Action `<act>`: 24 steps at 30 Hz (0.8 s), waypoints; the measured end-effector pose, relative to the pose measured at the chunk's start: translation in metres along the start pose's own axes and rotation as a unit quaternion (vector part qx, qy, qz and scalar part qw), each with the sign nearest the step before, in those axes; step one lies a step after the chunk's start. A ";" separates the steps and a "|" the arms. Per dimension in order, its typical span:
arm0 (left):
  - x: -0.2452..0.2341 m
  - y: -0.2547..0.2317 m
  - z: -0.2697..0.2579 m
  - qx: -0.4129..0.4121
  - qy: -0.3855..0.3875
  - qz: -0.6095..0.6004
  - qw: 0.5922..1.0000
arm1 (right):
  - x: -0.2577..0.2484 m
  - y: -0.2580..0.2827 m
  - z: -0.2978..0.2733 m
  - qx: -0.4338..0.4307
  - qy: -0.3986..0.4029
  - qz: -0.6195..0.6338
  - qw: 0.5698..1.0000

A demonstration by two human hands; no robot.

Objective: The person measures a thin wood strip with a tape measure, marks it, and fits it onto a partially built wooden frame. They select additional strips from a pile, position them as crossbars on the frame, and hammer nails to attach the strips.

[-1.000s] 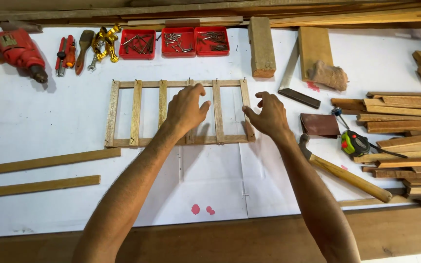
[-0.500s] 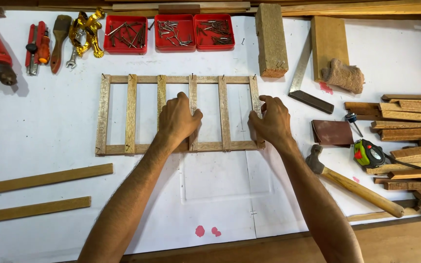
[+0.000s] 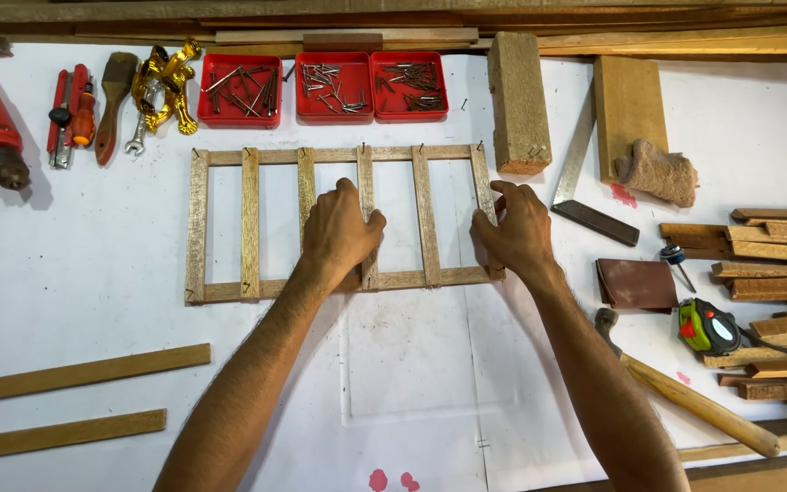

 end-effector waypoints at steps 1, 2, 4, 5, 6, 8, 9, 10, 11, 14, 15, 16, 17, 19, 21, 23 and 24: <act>-0.002 -0.001 0.000 0.001 -0.001 0.000 1.000 | -0.006 0.004 0.001 0.000 -0.001 0.000 1.000; -0.005 -0.002 -0.001 0.000 -0.005 0.005 1.000 | -0.012 0.009 0.001 -0.003 0.000 0.007 1.000; -0.013 -0.004 0.002 0.001 -0.014 0.011 1.000 | -0.022 0.013 0.007 -0.010 -0.001 0.015 1.000; -0.019 -0.006 0.006 0.019 -0.050 0.020 0.998 | -0.028 0.014 0.012 -0.048 -0.029 0.006 0.998; -0.025 -0.007 0.009 0.038 -0.085 0.029 0.995 | -0.033 0.015 0.016 -0.086 -0.057 -0.003 0.995; -0.029 -0.007 0.025 0.043 -0.093 0.032 0.994 | -0.043 0.024 0.031 -0.106 -0.055 -0.001 0.993; -0.032 -0.007 0.035 0.048 -0.098 0.037 0.993 | -0.048 0.029 0.041 -0.125 -0.051 0.001 0.991; -0.033 -0.009 0.044 0.051 -0.103 0.036 0.993 | -0.054 0.041 0.049 -0.128 -0.056 0.001 0.990; -0.035 -0.013 0.054 0.085 -0.127 0.019 0.988 | -0.059 0.052 0.059 -0.117 -0.037 -0.013 0.992; -0.030 -0.023 0.092 0.124 -0.123 0.008 0.985 | -0.047 0.060 0.097 -0.127 -0.018 -0.043 0.991; -0.025 -0.024 0.105 0.125 -0.089 0.014 0.988 | -0.037 0.058 0.111 -0.144 -0.012 -0.059 0.988; -0.026 -0.031 0.114 0.127 -0.094 0.013 0.987 | -0.032 0.061 0.121 -0.147 -0.016 -0.060 0.987; -0.025 -0.035 0.122 0.119 -0.069 0.020 0.990 | -0.024 0.062 0.130 -0.145 -0.001 -0.061 0.988; -0.017 -0.038 0.139 0.112 -0.045 0.028 0.992 | -0.006 0.063 0.149 -0.144 0.012 -0.062 0.987; -0.003 -0.035 0.156 0.146 -0.031 0.071 0.986 | 0.018 0.061 0.167 -0.162 0.045 -0.104 0.980; 0.012 -0.030 0.171 0.146 -0.027 0.077 0.986 | 0.027 0.069 0.177 -0.137 0.071 -0.122 0.981; 0.020 -0.027 0.176 0.146 -0.022 0.083 0.986 | 0.032 0.071 0.180 -0.111 0.099 -0.139 0.979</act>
Point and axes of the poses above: each hand's wrist, its own z-axis towards the middle knuckle, its own x-axis out of the palm, y = z × x, the point moved 3 cm from there along z, towards the middle knuckle, and after that the axes turned 10 degrees about -y, right-handed, at the moved point
